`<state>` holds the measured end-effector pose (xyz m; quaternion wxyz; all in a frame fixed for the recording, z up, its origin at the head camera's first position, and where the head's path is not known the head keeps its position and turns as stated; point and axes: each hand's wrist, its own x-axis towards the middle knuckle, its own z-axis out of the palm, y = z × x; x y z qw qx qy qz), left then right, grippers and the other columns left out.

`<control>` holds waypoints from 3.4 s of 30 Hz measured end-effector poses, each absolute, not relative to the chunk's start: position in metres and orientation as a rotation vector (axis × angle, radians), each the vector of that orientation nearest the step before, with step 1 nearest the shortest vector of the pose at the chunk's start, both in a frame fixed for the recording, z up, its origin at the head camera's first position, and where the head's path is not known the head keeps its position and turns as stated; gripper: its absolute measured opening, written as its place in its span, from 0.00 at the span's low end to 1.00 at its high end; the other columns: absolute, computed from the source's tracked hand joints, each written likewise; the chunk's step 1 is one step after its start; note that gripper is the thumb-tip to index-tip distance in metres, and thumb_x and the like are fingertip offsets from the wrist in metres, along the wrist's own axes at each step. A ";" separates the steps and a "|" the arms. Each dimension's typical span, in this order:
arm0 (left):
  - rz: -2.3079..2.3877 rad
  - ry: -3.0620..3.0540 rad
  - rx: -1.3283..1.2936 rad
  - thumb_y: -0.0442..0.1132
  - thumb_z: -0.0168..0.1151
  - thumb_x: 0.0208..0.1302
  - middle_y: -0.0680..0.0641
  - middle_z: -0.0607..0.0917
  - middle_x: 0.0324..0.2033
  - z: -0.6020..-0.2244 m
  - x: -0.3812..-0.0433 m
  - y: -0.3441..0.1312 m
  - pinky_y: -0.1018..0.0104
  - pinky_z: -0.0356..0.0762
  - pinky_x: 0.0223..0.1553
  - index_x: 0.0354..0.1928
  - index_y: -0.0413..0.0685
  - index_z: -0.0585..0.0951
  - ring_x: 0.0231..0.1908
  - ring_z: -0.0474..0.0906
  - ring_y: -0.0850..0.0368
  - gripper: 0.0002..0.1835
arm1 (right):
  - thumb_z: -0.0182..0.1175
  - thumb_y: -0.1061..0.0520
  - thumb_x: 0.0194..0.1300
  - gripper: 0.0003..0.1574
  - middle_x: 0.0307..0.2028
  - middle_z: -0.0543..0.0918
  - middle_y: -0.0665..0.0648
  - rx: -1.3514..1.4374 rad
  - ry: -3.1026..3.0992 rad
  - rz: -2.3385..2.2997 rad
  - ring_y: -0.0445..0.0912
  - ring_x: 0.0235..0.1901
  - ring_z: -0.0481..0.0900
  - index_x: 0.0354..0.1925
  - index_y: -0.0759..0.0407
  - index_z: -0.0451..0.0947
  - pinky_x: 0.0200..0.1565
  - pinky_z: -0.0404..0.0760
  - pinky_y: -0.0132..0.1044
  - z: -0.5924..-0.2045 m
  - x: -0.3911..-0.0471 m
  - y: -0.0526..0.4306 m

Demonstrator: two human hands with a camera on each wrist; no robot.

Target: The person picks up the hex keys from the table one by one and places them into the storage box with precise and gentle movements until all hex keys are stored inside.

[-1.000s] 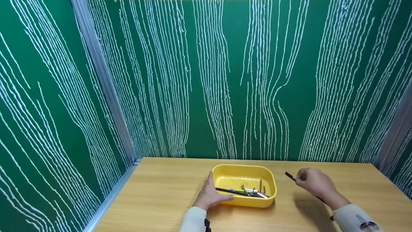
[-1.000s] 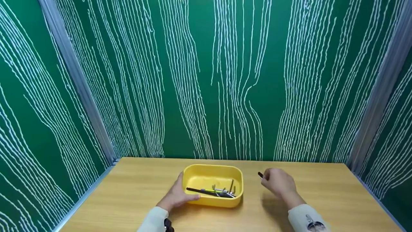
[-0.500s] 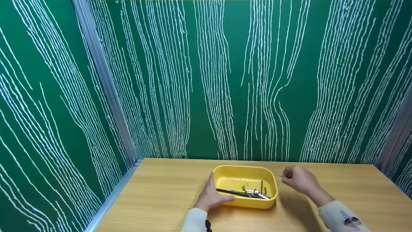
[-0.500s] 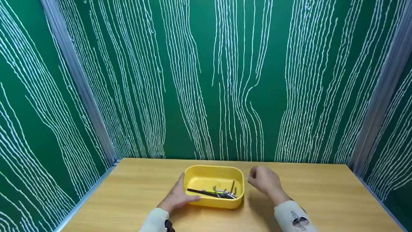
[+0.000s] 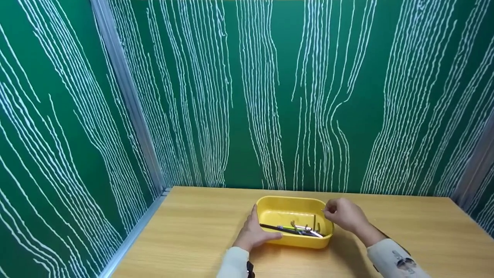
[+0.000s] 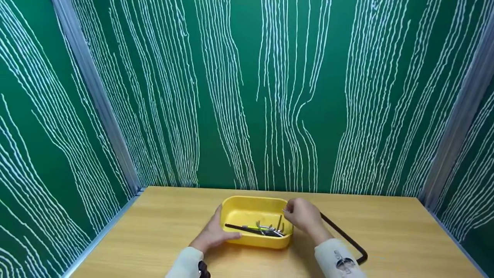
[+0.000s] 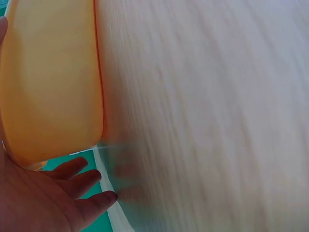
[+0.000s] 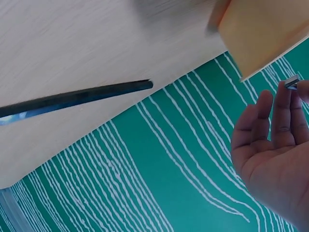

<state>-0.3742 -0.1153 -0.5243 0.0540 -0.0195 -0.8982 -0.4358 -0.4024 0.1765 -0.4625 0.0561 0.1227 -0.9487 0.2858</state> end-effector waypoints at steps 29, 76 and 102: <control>-1.345 -2.714 -0.069 0.68 0.70 0.16 0.43 0.63 0.61 -0.525 -0.373 -0.116 0.54 0.58 0.60 0.67 0.54 0.42 0.57 0.62 0.52 0.72 | 0.62 0.54 0.51 0.06 0.21 0.75 0.50 0.287 -2.943 0.931 0.44 0.23 0.70 0.21 0.49 0.75 0.24 0.70 0.32 -0.487 -0.404 0.125; -1.356 -2.720 -0.050 0.68 0.70 0.16 0.45 0.63 0.61 -0.527 -0.375 -0.115 0.55 0.57 0.60 0.67 0.55 0.42 0.56 0.63 0.53 0.72 | 0.63 0.52 0.47 0.08 0.17 0.73 0.50 0.204 -3.032 0.663 0.45 0.20 0.69 0.19 0.50 0.74 0.24 0.65 0.35 -0.512 -0.411 0.113; -1.347 -2.691 -0.108 0.68 0.70 0.17 0.43 0.64 0.59 -0.528 -0.375 -0.116 0.55 0.59 0.59 0.67 0.51 0.43 0.55 0.64 0.51 0.72 | 0.63 0.51 0.44 0.06 0.20 0.74 0.47 0.262 -2.979 0.589 0.46 0.23 0.68 0.19 0.47 0.74 0.27 0.66 0.37 -0.510 -0.407 0.114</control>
